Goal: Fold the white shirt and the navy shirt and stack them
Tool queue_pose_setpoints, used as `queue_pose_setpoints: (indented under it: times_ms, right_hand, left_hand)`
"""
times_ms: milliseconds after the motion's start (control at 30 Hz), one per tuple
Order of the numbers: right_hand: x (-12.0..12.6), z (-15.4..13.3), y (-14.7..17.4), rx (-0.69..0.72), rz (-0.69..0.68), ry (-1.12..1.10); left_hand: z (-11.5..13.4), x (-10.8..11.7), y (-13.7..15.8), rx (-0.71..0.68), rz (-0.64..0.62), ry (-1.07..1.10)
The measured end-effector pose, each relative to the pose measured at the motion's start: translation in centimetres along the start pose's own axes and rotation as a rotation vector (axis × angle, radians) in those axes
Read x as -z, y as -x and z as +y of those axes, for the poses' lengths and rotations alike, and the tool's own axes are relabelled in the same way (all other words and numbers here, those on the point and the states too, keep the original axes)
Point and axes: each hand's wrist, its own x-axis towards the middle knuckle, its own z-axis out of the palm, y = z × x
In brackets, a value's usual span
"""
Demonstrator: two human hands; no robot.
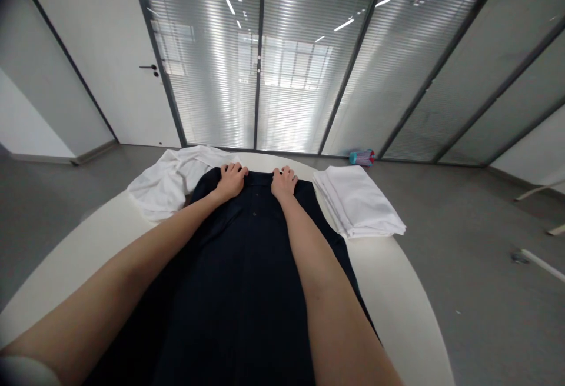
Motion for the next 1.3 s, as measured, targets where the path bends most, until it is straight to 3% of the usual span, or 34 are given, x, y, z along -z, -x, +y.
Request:
queue_pose_setpoints:
  times_ms: [67, 167, 300, 400, 533, 633, 700, 833, 933, 1033, 1100, 1200, 1300]
  right_hand:
    - [-0.4, 0.1, -0.1, 0.002, -0.046, 0.022]
    - [0.0, -0.2, 0.1, 0.07, -0.002, 0.061]
    - [2.7, -0.6, 1.0, 0.131, 0.073, 0.021]
    - [5.4, 0.2, 2.7, 0.178, 0.024, -0.039]
    - [7.4, 2.2, 7.2, 0.218, -0.121, -0.037]
    - [7.2, 2.4, 11.3, 0.152, -0.251, -0.033]
    - [6.6, 1.7, 13.5, 0.124, -0.326, -0.017]
    - [7.1, 0.4, 15.7, 0.14, -0.294, -0.016]
    - [10.1, 1.5, 17.0, 0.27, -0.182, -0.154]
    - [14.6, 4.9, 20.5, 0.505, -0.132, -0.323]
    - [17.4, 7.9, 24.5, 0.562, -0.145, -0.367]
    - [20.2, 12.4, 31.8, 0.5, -0.092, -0.324]
    - [20.6, 16.1, 39.1, 0.356, 0.028, -0.315]
  left_hand:
    - [-0.2, -0.7, 0.0, 0.032, -0.05, 0.032]
    - [-0.3, -0.3, -0.2, -0.014, -0.023, 0.078]
    - [0.7, 2.9, 0.7, -0.216, 0.025, 0.179]
    - [2.0, 6.2, 3.2, -0.286, -0.002, 0.277]
    - [3.8, 8.8, 8.4, -0.153, -0.139, 0.394]
    - [5.0, 8.9, 11.8, 0.032, -0.339, 0.424]
    - [5.7, 8.5, 13.2, 0.057, -0.416, 0.404]
    - [6.3, 9.0, 14.4, 0.003, -0.355, 0.332]
    - [5.3, 12.0, 16.0, -0.121, -0.251, 0.38]
    - [3.5, 17.0, 20.4, -0.32, -0.219, 0.486]
    - [2.3, 20.6, 24.8, -0.401, -0.274, 0.52]
    - [0.8, 25.0, 31.9, -0.454, -0.312, 0.476]
    - [0.1, 27.1, 38.1, -0.446, -0.287, 0.389]
